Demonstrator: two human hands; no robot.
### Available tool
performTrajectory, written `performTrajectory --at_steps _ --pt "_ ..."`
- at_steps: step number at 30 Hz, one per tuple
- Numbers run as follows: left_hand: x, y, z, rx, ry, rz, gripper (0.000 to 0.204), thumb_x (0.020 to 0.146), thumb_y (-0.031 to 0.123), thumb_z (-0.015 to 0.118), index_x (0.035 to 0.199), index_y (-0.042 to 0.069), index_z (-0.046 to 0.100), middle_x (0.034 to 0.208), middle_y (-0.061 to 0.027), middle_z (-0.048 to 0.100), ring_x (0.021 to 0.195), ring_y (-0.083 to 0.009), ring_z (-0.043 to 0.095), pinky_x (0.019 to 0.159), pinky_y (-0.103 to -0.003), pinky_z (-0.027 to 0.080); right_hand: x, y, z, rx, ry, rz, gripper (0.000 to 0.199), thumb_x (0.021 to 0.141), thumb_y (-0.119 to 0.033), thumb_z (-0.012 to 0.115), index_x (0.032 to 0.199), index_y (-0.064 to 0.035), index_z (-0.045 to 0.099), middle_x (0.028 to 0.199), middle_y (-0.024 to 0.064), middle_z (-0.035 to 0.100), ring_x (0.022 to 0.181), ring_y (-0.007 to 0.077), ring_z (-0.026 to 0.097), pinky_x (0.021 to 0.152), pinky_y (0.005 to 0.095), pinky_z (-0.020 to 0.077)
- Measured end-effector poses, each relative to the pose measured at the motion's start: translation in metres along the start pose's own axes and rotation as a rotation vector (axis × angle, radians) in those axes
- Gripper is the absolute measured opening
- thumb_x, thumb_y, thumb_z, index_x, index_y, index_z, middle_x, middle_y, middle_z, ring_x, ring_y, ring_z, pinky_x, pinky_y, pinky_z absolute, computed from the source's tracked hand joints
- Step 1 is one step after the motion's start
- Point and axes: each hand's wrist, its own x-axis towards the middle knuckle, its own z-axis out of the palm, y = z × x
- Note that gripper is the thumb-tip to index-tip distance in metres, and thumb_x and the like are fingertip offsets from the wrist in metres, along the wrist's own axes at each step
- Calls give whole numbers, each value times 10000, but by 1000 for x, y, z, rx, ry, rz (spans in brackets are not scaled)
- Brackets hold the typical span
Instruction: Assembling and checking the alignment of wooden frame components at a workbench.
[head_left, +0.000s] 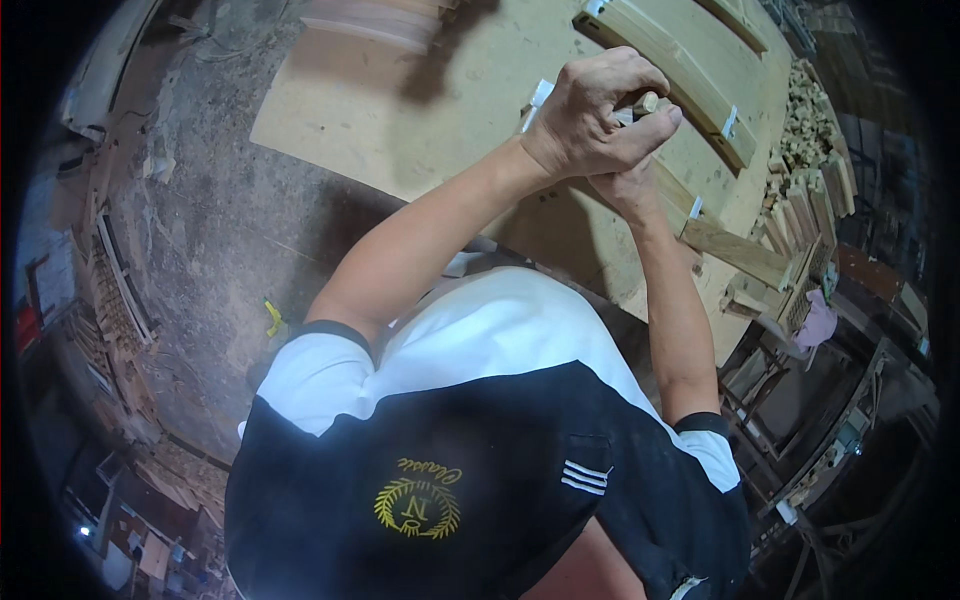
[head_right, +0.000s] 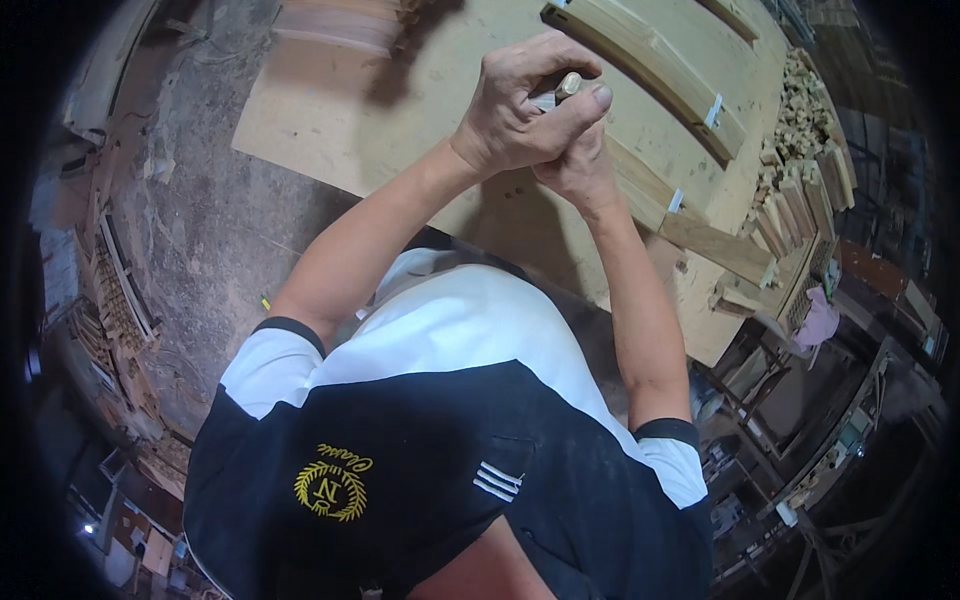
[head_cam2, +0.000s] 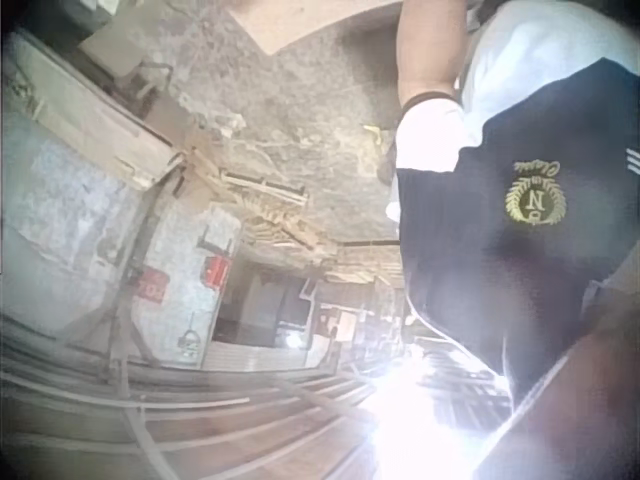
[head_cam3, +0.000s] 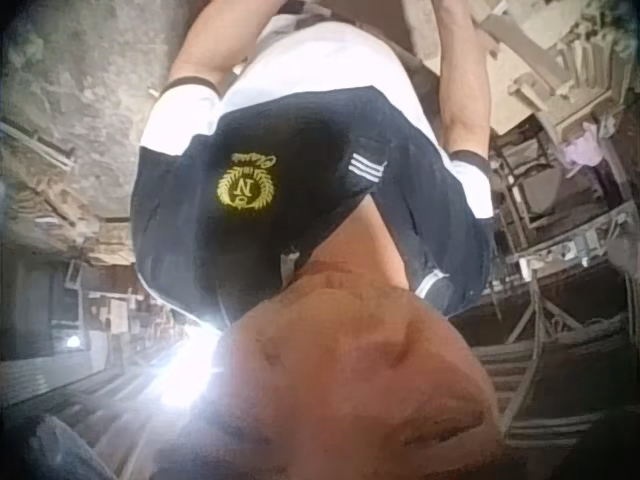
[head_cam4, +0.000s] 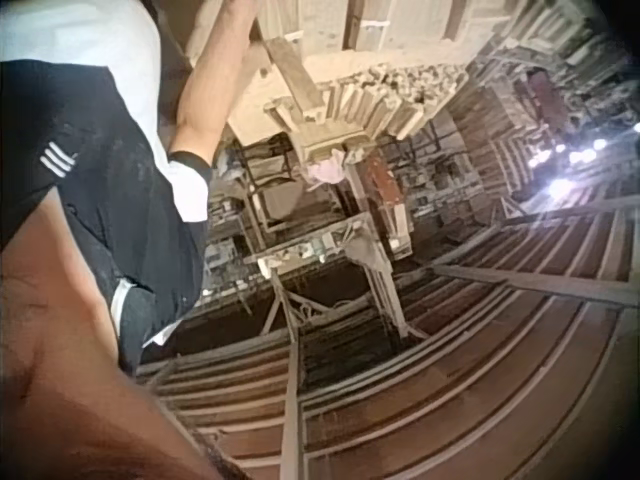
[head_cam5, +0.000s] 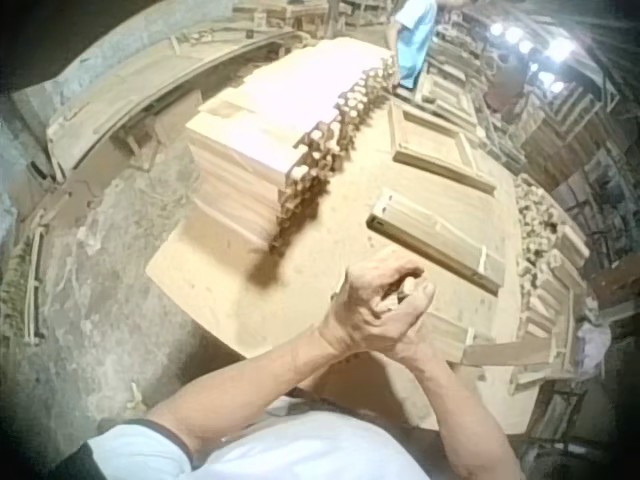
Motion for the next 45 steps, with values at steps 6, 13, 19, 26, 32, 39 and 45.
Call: performTrajectory --at_steps 6,13,19,26,32,39,45 --pt "8 -12 4 106 -11 5 246 806 238 701 891 8 676 811 -78 654 693 -177 609 643 -300 492 -8 12 4 287 -30 276 511 755 -73 736 1225 -53 537 1182 142 548 1088 315 549 922 419 452" --pt "36 -8 11 3 -2 -187 203 834 175 687 812 -19 632 743 -115 638 668 -181 584 618 -312 465 -35 56 13 -493 -258 136 1066 716 -592 779 1534 -115 289 1557 220 287 1451 430 250 1122 680 206" --pt "60 -9 11 -11 36 -388 228 849 181 674 736 -15 639 658 -71 608 629 -129 541 578 -298 440 -36 55 22 -853 -459 237 1182 692 -781 660 1559 -94 243 1612 236 187 1508 377 159 1155 690 107" --pt "120 21 -14 -95 334 -280 138 886 152 612 809 51 667 695 -46 618 643 -143 558 643 -325 467 -32 54 10 -644 -417 347 1266 636 -705 766 1558 -36 214 1608 254 180 1517 369 127 1169 677 75" --pt "66 9 -25 -1249 781 -363 217 916 277 630 959 66 608 808 -102 644 767 -248 635 704 -408 509 -8 -2 9 763 434 129 1033 729 -409 842 1534 -89 279 1519 169 385 1421 314 351 1184 519 238" --pt "-55 -46 -56 -241 659 -674 316 948 290 555 1102 33 654 1026 -65 663 953 -198 640 878 -335 485 7 -8 -47 541 535 199 420 856 -77 768 1223 -10 576 1071 91 688 973 187 677 885 348 566" --pt "-48 -60 -40 -111 254 -455 427 1001 327 452 970 -5 719 926 -141 724 879 -206 668 822 -332 490 15 -1 -45 223 166 199 476 817 -94 824 1191 6 547 1046 106 705 914 165 687 811 300 564"
